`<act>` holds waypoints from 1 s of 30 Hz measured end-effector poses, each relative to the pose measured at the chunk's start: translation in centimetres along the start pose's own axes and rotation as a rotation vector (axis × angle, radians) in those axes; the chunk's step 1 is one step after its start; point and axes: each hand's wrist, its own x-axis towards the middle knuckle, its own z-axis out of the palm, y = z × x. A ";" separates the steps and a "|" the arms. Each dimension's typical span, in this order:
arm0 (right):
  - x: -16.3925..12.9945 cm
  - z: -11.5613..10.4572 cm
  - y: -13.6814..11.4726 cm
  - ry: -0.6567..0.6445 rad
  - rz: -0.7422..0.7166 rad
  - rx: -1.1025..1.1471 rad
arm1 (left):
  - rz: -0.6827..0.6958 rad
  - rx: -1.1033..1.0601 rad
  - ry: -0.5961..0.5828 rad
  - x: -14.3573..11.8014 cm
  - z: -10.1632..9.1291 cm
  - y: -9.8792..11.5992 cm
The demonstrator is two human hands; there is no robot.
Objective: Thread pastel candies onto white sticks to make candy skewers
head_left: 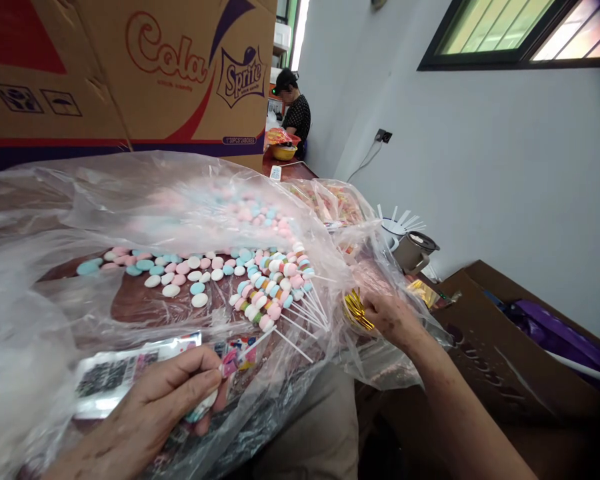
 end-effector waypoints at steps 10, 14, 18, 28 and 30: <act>-0.4 0.0 0.6 0.039 -0.074 0.099 | -0.092 -0.015 -0.091 -0.2 -0.1 -0.6; 0.1 0.4 0.9 0.021 -0.055 0.080 | -0.131 -0.053 -0.085 -0.3 0.3 -0.3; 0.6 1.0 0.6 -0.024 -0.045 0.035 | -0.192 -0.083 -0.022 -0.7 1.2 0.2; 0.7 0.6 0.1 0.020 -0.075 -0.022 | -0.085 -0.041 -0.139 -0.2 0.7 -0.3; 0.7 0.6 0.3 0.059 -0.064 -0.010 | -0.097 -0.047 -0.122 -0.2 0.8 -0.4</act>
